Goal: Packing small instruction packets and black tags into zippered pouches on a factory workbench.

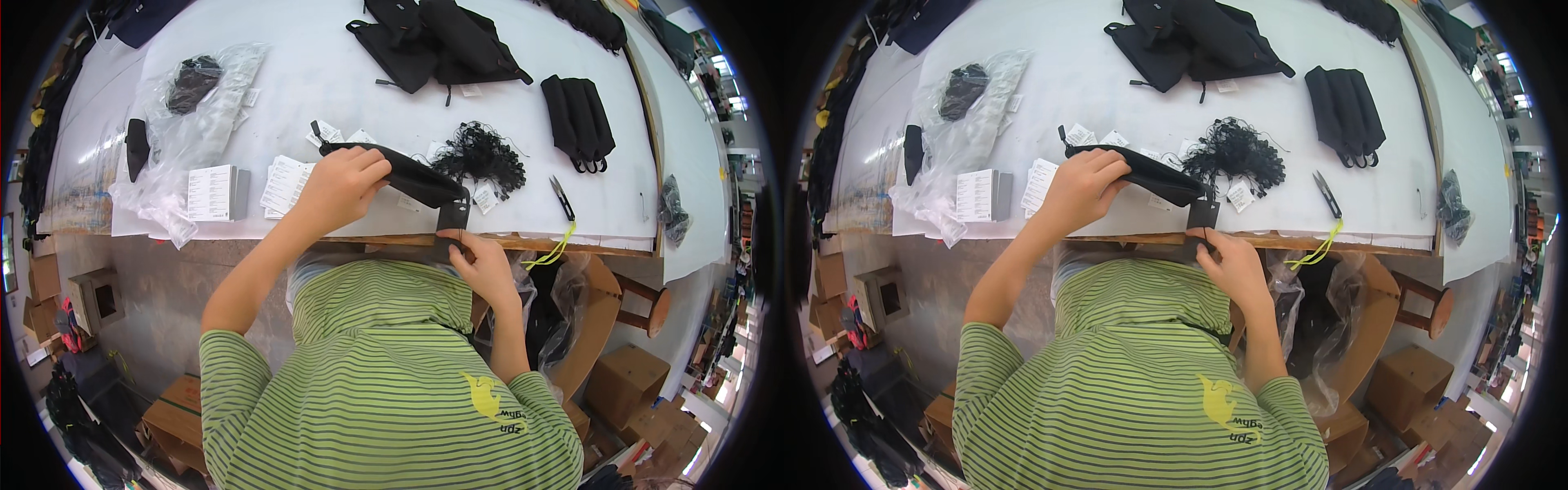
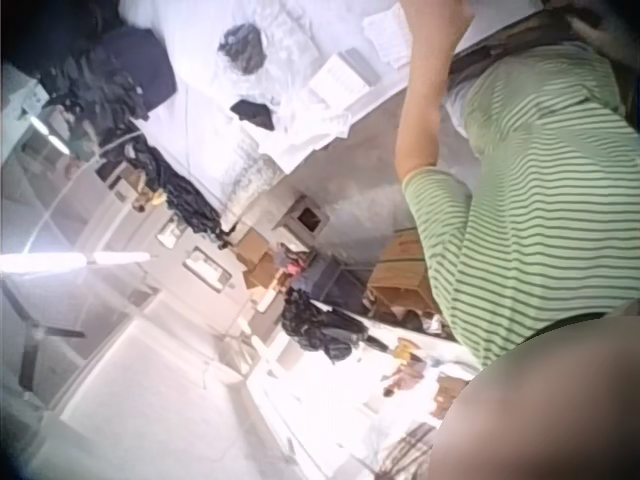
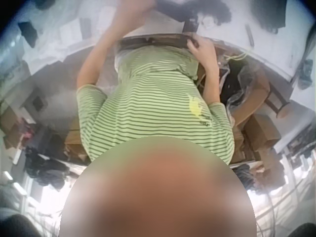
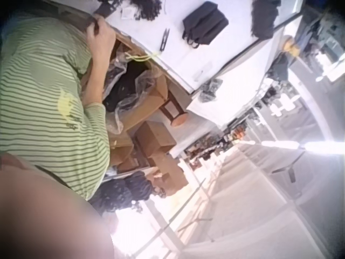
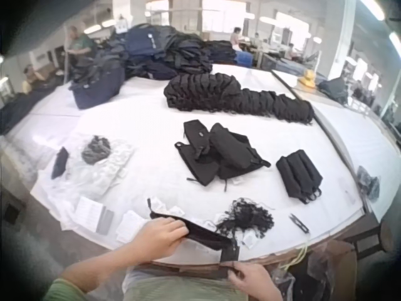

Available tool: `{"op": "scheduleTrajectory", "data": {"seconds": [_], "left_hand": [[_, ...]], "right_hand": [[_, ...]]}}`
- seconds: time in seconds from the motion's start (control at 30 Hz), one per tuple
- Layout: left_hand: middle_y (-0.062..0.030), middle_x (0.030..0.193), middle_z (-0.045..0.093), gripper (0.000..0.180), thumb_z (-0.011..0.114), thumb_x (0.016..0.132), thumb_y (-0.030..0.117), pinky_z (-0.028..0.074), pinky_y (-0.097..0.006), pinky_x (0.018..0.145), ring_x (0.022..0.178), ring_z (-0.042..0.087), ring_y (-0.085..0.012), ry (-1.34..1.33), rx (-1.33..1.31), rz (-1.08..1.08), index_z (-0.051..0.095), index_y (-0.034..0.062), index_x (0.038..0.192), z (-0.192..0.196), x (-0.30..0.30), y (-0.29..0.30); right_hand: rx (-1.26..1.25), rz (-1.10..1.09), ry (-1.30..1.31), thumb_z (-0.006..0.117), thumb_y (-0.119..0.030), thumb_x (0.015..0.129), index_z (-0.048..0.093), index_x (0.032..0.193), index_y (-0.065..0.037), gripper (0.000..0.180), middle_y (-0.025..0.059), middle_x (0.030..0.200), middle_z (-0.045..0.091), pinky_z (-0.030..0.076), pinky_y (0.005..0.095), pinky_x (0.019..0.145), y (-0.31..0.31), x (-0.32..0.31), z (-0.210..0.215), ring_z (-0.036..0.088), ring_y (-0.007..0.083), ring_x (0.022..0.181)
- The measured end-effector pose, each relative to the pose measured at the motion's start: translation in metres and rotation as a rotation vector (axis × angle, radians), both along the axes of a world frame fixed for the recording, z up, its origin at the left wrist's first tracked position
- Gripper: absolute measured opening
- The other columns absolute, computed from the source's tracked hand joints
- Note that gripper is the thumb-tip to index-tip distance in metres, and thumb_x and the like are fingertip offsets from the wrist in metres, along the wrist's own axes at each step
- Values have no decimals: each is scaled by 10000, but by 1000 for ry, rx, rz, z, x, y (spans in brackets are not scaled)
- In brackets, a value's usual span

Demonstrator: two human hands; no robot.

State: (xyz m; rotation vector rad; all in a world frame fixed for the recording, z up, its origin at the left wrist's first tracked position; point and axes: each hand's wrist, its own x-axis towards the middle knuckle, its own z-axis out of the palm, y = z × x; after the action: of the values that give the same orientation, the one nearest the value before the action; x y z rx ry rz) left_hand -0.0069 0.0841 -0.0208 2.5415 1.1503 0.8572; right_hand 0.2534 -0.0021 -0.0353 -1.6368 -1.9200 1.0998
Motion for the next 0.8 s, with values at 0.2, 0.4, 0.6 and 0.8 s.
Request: {"op": "scheduleTrajectory", "data": {"seconds": [0.2,0.4,0.6,0.8], "left_hand": [[-78,817,574,179,630,764,52,445,-372,661,757,555,-262,154,-226,-70,531,39,912,-3,9,-25],[-134,718,561,204,638,783,121,440,-430,629,724,571,-320,225,-448,-56,515,53,931,-1,8,-29],[-144,716,565,197,637,786,139,440,-435,624,715,578,-333,214,-469,-75,526,76,936,-1,8,-22],[-145,726,568,187,637,782,135,445,-431,626,713,580,-333,221,-468,-86,537,80,930,-2,7,-21]], "right_hand": [[-68,-219,107,514,-16,895,635,1048,-47,198,73,661,574,444,237,582,-5,22,-12,567,101,600],[-93,-511,877,474,-12,919,536,1190,-7,278,36,834,556,432,201,663,-1,43,-22,521,79,726],[-117,-558,1234,446,-92,939,519,1133,-4,225,8,818,482,337,211,599,16,38,-12,380,71,668],[-68,-502,1210,487,-112,946,508,1162,1,245,12,859,489,332,207,617,39,40,-18,390,70,718]]}}
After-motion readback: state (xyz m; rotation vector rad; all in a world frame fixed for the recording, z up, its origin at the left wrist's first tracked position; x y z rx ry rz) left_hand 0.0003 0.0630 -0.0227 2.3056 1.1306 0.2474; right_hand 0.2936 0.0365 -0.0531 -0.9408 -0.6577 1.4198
